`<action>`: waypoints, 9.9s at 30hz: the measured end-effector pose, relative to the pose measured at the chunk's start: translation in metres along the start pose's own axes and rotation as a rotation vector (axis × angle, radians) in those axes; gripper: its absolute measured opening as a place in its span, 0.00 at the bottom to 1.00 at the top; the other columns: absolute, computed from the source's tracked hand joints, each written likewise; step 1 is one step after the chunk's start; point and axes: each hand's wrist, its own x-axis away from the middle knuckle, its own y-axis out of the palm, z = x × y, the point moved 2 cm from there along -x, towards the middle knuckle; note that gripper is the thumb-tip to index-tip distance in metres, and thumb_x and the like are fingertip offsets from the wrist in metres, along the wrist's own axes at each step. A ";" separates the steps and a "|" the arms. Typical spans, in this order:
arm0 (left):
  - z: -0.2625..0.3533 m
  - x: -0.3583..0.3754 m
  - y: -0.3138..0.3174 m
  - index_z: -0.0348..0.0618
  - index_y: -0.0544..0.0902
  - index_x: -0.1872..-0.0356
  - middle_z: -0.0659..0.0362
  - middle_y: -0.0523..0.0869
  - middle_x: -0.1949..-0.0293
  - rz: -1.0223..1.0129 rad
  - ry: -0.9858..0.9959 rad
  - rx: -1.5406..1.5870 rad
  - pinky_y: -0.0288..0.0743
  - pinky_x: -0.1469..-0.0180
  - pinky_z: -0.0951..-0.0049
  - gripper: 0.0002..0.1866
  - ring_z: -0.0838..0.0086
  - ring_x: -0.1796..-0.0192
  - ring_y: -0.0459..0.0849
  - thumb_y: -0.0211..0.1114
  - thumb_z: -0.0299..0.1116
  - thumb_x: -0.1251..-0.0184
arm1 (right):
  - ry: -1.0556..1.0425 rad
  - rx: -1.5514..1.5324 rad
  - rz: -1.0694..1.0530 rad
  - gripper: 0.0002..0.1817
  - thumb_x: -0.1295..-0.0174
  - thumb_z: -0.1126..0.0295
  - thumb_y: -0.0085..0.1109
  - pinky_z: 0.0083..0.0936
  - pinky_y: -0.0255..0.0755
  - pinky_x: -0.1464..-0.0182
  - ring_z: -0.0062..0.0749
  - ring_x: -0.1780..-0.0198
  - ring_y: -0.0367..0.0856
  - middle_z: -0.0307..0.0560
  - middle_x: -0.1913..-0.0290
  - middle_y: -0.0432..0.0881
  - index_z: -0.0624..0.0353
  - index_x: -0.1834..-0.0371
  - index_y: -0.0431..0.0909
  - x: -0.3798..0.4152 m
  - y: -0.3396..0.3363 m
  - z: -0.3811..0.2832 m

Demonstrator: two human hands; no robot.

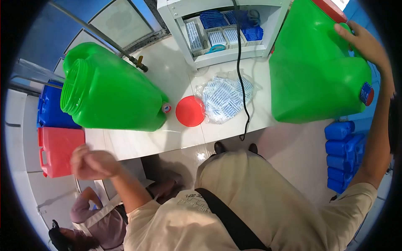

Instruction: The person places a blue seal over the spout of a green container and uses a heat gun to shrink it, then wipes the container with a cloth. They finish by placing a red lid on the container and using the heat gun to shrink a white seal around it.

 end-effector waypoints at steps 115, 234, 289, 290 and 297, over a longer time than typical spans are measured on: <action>0.054 0.153 -0.015 0.38 0.79 0.46 0.62 0.83 0.56 -0.803 -1.634 0.482 0.77 0.54 0.77 0.18 0.81 0.56 0.79 0.73 0.27 0.34 | -0.046 -0.375 0.151 0.53 0.43 0.23 0.59 0.45 0.70 0.33 0.56 0.35 0.77 0.66 0.36 0.79 0.64 0.34 0.78 -0.192 0.065 -0.294; 0.476 0.327 0.272 0.34 0.79 0.39 0.50 0.90 0.53 -0.721 -1.128 -0.036 0.81 0.47 0.66 0.27 0.65 0.51 0.90 0.77 0.29 0.38 | -0.311 -1.635 0.164 0.42 0.38 0.58 0.70 0.39 0.84 0.51 0.38 0.51 0.84 0.62 0.33 0.76 0.64 0.24 0.62 0.333 0.215 0.248; 0.446 0.299 0.244 0.35 0.82 0.43 0.48 0.91 0.59 -0.781 -1.200 -0.060 0.82 0.52 0.67 0.24 0.65 0.58 0.91 0.77 0.27 0.42 | -0.671 -0.369 0.815 0.26 0.35 0.53 0.62 0.44 0.64 0.26 0.42 0.29 0.72 0.43 0.33 0.79 0.45 0.34 0.78 0.065 0.162 0.094; 0.446 0.299 0.244 0.35 0.82 0.43 0.49 0.92 0.59 -0.824 -1.222 -0.080 0.82 0.53 0.68 0.25 0.66 0.58 0.91 0.77 0.28 0.41 | -0.679 -0.363 0.821 0.26 0.36 0.53 0.62 0.44 0.64 0.26 0.42 0.29 0.72 0.43 0.33 0.79 0.46 0.35 0.78 0.066 0.162 0.093; 0.435 0.329 0.250 0.32 0.80 0.42 0.49 0.92 0.58 -0.687 -1.336 0.215 0.83 0.52 0.67 0.27 0.66 0.57 0.92 0.78 0.30 0.42 | -0.727 -0.651 0.649 0.23 0.34 0.56 0.63 0.41 0.66 0.28 0.40 0.32 0.75 0.45 0.37 0.81 0.49 0.37 0.80 0.066 0.151 0.090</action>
